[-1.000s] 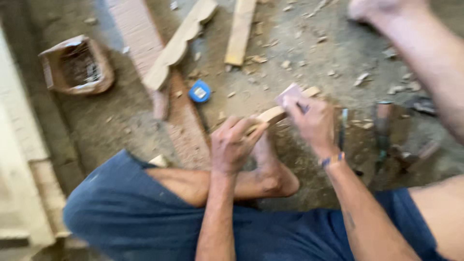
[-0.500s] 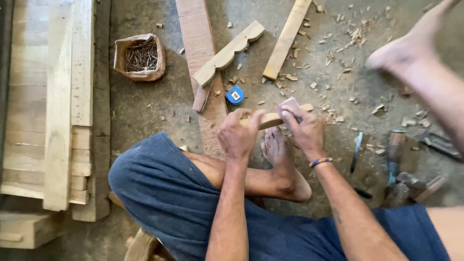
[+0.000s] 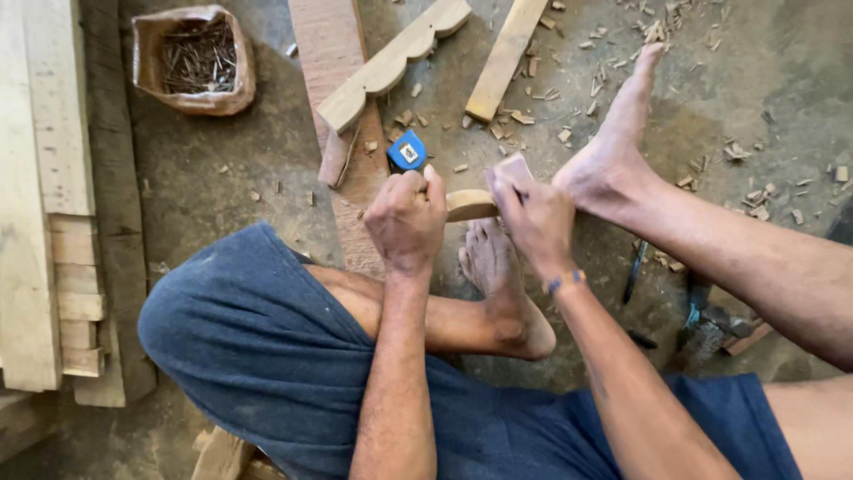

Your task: The person sands shaped pieces of wood with sandpaper, turning them by hand to rub along the edges and curved surfaces.

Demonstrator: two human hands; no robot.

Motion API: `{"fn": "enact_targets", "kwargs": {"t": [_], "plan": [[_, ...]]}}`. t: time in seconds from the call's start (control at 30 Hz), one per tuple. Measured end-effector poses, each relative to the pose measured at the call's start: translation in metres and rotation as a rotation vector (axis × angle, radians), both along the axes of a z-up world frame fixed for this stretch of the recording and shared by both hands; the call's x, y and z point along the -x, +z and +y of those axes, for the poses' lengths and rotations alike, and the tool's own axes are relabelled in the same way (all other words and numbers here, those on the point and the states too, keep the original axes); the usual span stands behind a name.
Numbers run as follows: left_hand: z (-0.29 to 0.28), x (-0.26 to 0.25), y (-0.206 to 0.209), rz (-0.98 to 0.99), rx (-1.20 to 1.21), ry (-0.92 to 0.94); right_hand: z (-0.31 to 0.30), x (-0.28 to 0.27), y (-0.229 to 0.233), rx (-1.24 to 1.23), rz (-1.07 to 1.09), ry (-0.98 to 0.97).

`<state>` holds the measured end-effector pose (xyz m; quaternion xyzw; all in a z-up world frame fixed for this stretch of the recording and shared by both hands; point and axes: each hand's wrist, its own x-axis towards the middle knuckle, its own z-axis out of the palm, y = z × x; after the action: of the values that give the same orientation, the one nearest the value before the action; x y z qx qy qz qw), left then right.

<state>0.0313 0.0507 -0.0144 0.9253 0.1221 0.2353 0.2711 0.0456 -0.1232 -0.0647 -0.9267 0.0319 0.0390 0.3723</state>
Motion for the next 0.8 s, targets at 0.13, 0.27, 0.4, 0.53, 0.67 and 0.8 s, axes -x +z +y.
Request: {"fn": "enact_targets", "kwargs": {"t": [0.13,0.27,0.4,0.53,0.67,0.8], "plan": [[-0.002,0.006,0.002,-0.036,0.019,-0.011,0.002,0.008,0.010,-0.059,-0.091,0.042],[0.002,0.020,0.003,-0.007,0.033,-0.052,0.003,-0.003,0.006,-0.120,-0.064,0.102],[0.003,0.004,-0.001,-0.075,0.046,-0.035,-0.002,0.009,0.014,-0.207,-0.265,0.142],[0.004,0.020,-0.007,-0.011,0.050,-0.043,0.000,0.005,-0.001,0.019,-0.011,0.160],[0.007,-0.001,-0.005,-0.097,-0.057,-0.025,-0.004,0.018,0.006,-0.204,-0.413,0.149],[0.004,0.033,-0.010,0.020,0.020,-0.062,-0.006,0.004,-0.034,0.011,-0.027,0.136]]}}
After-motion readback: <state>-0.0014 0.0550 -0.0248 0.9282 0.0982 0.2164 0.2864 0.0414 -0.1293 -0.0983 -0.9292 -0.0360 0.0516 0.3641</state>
